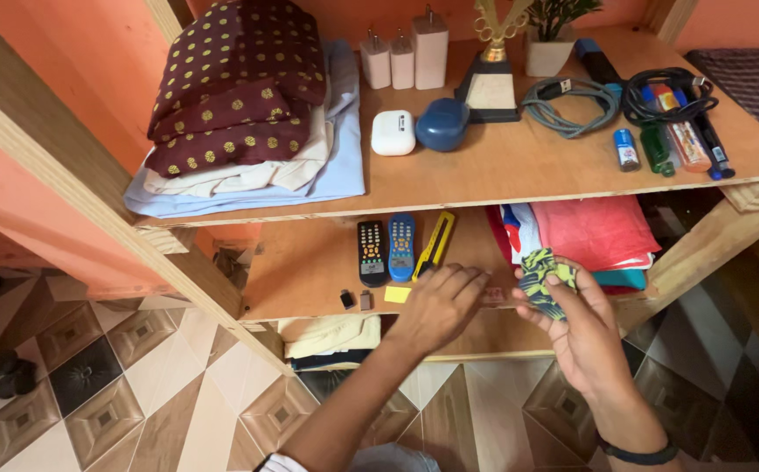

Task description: The person wipes various items on a wooden shelf with a cloth, including a charger, a potted plant, a flashlight, cables, a trophy, a jar, a measuring tape, a utility knife, a remote control, and a sticky note. They then wipe the shelf surface and fold a cloth.

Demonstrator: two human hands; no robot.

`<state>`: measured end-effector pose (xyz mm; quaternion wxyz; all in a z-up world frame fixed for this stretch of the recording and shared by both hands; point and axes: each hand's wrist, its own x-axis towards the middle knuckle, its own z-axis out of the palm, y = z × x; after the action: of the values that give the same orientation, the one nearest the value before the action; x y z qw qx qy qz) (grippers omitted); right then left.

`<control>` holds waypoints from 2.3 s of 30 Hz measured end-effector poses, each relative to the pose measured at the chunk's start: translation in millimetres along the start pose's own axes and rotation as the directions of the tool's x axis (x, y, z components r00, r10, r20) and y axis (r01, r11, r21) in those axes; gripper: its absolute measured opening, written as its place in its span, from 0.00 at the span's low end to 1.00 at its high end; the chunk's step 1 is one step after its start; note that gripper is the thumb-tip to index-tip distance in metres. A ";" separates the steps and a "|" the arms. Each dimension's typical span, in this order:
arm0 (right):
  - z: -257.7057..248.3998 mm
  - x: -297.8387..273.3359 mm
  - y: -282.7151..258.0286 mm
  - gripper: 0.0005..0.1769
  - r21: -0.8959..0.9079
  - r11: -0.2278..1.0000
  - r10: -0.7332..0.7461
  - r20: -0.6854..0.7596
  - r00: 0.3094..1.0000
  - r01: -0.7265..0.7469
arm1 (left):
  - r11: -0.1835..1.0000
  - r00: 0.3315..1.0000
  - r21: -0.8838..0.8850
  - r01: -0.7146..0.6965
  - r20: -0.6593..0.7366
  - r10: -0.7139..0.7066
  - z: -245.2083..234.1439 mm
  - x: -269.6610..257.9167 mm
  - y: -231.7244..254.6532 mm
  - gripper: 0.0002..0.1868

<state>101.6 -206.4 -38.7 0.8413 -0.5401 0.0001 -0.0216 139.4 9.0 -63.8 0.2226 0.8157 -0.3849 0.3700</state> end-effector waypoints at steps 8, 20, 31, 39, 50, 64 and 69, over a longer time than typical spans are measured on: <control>-12.1 1.0 0.3 0.15 0.036 0.997 -0.060 -0.054 0.997 0.062 | 0.993 0.967 0.019 0.116 0.228 -0.117 55.4 -32.5 -1.3 0.18; 9.2 -32.4 -19.9 0.26 -0.722 0.029 -0.683 0.490 0.542 0.691 | -0.112 0.640 -0.798 0.592 0.550 -0.537 -14.0 21.8 87.8 0.11; -12.9 -47.8 -25.4 0.22 -0.688 0.466 -0.668 0.140 0.731 0.557 | 0.998 0.984 0.057 0.040 -0.177 -0.030 -91.0 165.6 29.3 0.19; -18.6 -47.7 -24.3 0.19 -0.664 0.520 -0.603 0.159 0.782 0.537 | 0.996 0.962 0.085 0.017 -0.273 0.007 -46.5 152.9 -2.0 0.22; -27.6 -0.2 10.1 0.20 -0.498 0.791 -0.350 0.109 0.930 0.356 | 0.789 0.866 0.526 0.319 0.176 -0.468 49.9 13.4 -56.7 0.17; -37.7 -8.9 12.4 0.18 -0.349 0.880 -0.370 -0.076 0.926 0.323 | -0.056 0.378 -0.692 0.720 0.458 -0.805 44.1 20.8 -28.8 0.13; -6.1 -31.8 9.1 0.13 -0.599 0.516 -0.700 0.118 0.704 0.613 | -0.716 0.409 -0.582 0.386 0.804 -0.432 9.8 -7.8 20.0 0.21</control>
<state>70.1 -207.1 -50.3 0.5519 -0.7321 -0.1390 -0.3743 124.5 -5.8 -74.5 0.9028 0.3433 0.0242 -0.2578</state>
